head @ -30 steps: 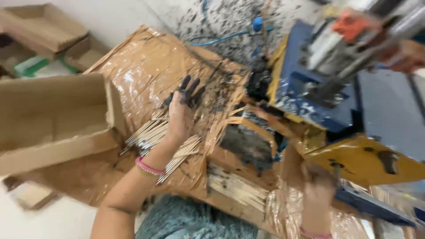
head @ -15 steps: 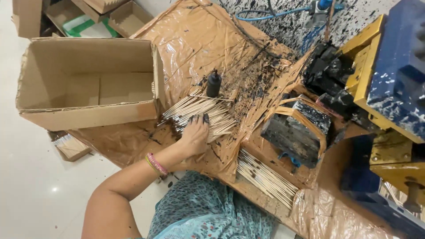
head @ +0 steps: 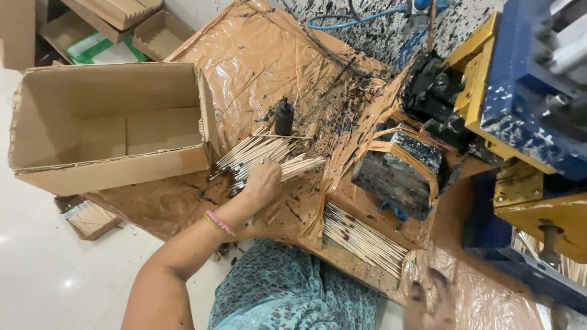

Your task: The person repeatedly picks up bundles of thin wooden sticks, inserts them into a machine, and then removes them. The person handles the sticks by hand, feeding them into the machine's mechanism and then placing them back onto a pile on the work surface.

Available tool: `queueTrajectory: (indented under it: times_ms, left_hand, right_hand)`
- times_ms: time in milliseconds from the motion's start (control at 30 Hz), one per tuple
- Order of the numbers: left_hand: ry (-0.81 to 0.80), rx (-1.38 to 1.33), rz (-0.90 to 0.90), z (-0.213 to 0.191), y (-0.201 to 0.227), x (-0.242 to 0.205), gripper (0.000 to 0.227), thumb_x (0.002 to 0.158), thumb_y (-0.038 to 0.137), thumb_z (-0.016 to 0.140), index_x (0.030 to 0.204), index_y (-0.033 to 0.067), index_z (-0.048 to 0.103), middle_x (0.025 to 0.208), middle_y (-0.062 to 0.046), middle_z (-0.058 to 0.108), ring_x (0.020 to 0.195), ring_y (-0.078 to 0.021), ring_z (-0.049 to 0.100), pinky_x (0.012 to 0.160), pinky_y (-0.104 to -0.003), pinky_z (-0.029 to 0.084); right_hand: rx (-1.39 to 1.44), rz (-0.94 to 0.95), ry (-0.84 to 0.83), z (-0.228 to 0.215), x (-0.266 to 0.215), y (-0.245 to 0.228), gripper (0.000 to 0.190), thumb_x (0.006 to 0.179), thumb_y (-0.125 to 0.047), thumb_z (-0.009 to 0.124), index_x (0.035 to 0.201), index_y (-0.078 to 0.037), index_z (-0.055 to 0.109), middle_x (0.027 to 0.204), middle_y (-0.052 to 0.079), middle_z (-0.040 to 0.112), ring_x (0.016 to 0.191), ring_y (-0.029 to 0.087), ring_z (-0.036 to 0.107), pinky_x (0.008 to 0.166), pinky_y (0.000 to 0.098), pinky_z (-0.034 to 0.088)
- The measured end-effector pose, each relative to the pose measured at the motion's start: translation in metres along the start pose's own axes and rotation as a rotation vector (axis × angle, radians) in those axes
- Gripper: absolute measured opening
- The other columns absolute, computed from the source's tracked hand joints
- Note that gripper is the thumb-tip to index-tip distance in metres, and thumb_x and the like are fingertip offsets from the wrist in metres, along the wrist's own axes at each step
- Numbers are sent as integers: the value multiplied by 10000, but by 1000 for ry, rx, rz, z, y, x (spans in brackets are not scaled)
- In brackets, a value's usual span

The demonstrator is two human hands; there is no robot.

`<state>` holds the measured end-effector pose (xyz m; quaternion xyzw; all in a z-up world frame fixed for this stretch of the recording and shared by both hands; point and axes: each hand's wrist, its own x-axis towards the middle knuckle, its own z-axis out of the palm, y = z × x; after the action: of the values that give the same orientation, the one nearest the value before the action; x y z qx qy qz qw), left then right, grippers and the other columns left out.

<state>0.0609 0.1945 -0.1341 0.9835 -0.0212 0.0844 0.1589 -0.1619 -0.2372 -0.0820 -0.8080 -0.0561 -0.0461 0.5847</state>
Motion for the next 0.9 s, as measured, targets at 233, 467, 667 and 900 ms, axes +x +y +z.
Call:
queueTrajectory:
  times_ms: [233,467,667,900]
  left_hand:
    - [50,-561,-60,-42,38,-39,382,849,243,811,983,-34,585,911,-231,699,824,-378,703,716,-446,557]
    - [247,-899,221,4,50,-66,625,768,79,733,1366,-22,583,1341,-231,631,1251,-395,581,1081,-445,444]
    - [290,-1161,238,1,42,-52,660,703,45,702,1343,9,544,1318,-191,610,1243,-367,571,1099,-409,424]
    - [154,-889,132,54,16,-55,457,721,11,720,1172,17,651,1086,-199,723,1052,-360,668,922,-422,529]
  right_hand:
    - [167,-127,-281,173,150,-56,995,821,-149,812,1611,17,229,1654,204,333,1480,331,391,1212,446,309]
    - [106,-249,-195,264,201,-16,922,763,-19,774,1568,-5,325,1434,177,576,1289,264,594,1087,389,489]
    - [245,-241,-199,265,209,-46,816,776,-31,770,1497,1,391,1379,137,587,1235,197,603,1070,339,498]
    - [202,-86,-202,274,210,-4,566,873,-75,752,1414,9,607,1274,130,716,1164,186,679,1035,315,558]
